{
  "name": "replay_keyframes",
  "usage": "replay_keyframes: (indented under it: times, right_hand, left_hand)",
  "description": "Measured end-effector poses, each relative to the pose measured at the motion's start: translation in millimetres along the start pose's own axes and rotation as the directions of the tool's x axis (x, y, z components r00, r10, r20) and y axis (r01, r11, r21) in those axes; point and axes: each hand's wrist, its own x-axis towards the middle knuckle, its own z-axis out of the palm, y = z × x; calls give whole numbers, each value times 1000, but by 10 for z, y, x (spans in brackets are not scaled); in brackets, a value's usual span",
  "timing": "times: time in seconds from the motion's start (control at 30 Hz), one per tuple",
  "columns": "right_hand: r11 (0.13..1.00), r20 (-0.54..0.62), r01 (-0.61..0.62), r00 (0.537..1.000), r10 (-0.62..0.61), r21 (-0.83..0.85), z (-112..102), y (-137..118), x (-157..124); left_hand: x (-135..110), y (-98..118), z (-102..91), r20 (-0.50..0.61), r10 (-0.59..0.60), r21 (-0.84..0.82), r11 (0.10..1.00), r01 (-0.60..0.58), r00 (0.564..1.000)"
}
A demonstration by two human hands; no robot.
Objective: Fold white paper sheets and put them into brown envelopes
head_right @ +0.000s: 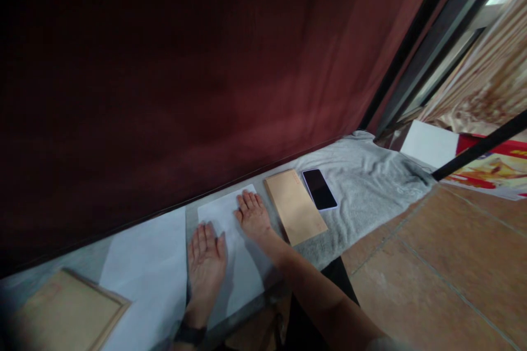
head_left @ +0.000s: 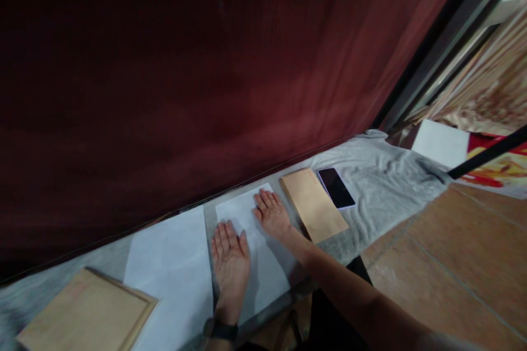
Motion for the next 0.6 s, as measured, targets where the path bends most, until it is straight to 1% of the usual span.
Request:
replay_keyframes:
  times: [0.07, 0.13, 0.23, 0.3, 0.4, 0.5, 0.6]
  right_hand:
    - [1000, -12, -11, 1000, 11, 23, -31, -89, -57]
    - [998, -21, -3, 1000, 4, 63, -56, -225, -227]
    - [981, 8, 140, 990, -142, 132, -80, -409, -662]
    - [969, 1, 196, 980, -199, 150, -98, -442, -968]
    - [983, -34, 155, 988, -152, 98, -148, -334, -1283]
    - [988, -57, 150, 987, -148, 39, -229, -152, -1419]
    - [985, -47, 173, 984, -172, 15, -315, -15, -1507]
  left_hand:
    - [-213, 75, -66, 32, 63, -6, 998, -63, 998]
    - [-411, 156, -112, 67, 111, 5, 994, -111, 992]
    - [-593, 231, -150, 123, 183, 25, 982, -188, 975]
    - [-629, 241, -164, 127, 186, 44, 980, -193, 974]
    - [-624, 215, -185, 87, 156, 38, 986, -160, 984]
    - [-652, 153, -220, 52, 139, 12, 990, -140, 989]
    - [-754, 75, -275, 52, 128, 4, 992, -129, 990]
